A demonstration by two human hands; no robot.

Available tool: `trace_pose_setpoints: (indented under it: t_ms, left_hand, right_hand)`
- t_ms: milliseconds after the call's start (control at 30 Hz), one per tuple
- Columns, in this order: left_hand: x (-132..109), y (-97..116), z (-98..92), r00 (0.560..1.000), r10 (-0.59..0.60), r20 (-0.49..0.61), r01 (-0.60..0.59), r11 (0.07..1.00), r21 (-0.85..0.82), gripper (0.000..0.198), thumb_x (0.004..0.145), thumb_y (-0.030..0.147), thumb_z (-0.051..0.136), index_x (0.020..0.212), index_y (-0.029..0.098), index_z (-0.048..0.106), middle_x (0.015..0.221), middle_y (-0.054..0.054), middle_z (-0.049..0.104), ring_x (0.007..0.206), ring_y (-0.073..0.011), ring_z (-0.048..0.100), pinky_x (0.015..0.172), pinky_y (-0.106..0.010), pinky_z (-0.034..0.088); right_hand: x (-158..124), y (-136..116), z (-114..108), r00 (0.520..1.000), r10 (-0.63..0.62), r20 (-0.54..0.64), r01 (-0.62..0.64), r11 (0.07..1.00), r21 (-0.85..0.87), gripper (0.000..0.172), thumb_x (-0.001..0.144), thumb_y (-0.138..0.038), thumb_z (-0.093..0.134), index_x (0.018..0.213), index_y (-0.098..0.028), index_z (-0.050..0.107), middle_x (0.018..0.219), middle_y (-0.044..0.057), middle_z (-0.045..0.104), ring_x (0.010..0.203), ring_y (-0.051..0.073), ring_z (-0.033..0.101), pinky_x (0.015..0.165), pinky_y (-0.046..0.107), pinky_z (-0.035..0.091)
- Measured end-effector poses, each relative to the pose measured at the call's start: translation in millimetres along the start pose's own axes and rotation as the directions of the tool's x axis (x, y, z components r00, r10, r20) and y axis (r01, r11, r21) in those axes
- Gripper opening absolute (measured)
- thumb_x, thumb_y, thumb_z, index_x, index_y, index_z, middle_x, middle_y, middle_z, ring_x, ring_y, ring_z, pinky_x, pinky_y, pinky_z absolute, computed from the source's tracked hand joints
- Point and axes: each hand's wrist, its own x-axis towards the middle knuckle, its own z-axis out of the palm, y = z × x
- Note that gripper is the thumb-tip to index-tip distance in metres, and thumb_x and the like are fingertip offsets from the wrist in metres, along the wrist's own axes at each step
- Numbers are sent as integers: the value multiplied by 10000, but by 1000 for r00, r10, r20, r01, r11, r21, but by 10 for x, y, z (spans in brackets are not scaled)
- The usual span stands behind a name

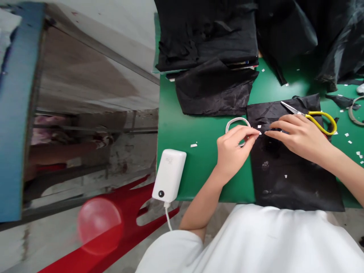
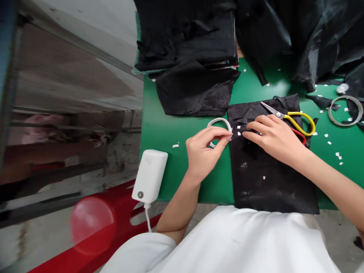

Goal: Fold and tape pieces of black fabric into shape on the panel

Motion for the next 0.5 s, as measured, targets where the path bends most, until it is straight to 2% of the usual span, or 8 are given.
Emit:
trace_pose_setpoints:
  t_ms: [100,167,233,300,333,400,500]
  left_hand:
    - [-6,10,-6,998,-50,23,51,997,-49,64,832,168,653,799,183,707,731,20,698,653,-73,631,650,-166,522]
    - [-9,15,-10,995,-88,40,91,991,-98,65,829,172,655,796,186,710,728,20,700,650,-76,637,655,-172,530]
    - [-11,21,-14,990,-133,51,139,979,-149,60,818,165,663,798,188,715,740,18,708,663,-81,650,665,-178,540]
    - [-13,33,-18,979,-189,70,200,956,-216,54,805,163,672,799,189,718,750,17,714,669,-87,661,672,-188,551]
    - [-14,42,-19,971,-221,88,237,936,-259,48,799,165,677,798,188,718,751,16,715,664,-89,665,672,-193,556]
    - [-16,64,-22,948,-289,132,317,879,-357,26,789,176,687,786,180,713,739,16,713,641,-88,669,657,-195,562]
    - [-15,94,-20,906,-379,190,423,774,-472,25,776,190,707,768,169,697,722,18,703,615,-77,666,599,-165,546]
  right_hand:
    - [124,16,67,996,-85,22,84,996,24,236,935,-170,471,1060,-220,665,1085,41,704,986,195,571,809,345,417]
    - [181,22,104,996,-86,34,84,995,58,206,942,-201,471,990,-202,671,1010,46,713,955,198,579,794,345,423]
    - [214,9,114,1000,-17,24,13,988,152,202,942,-200,463,940,-192,664,948,57,710,913,197,587,776,343,434]
    - [225,-27,85,994,109,-12,-99,941,323,185,928,-186,464,903,-194,648,915,64,702,878,186,600,759,331,453]
    - [221,-52,57,983,182,-23,-155,891,426,164,916,-187,475,880,-198,635,895,64,697,854,177,608,743,319,464]
    - [198,-114,-5,931,364,-11,-284,743,606,79,872,-191,527,842,-211,598,838,38,686,778,157,624,710,303,482]
    - [131,-222,-60,833,529,162,-415,403,816,52,869,-231,523,824,-216,503,756,14,654,659,136,609,594,273,479]
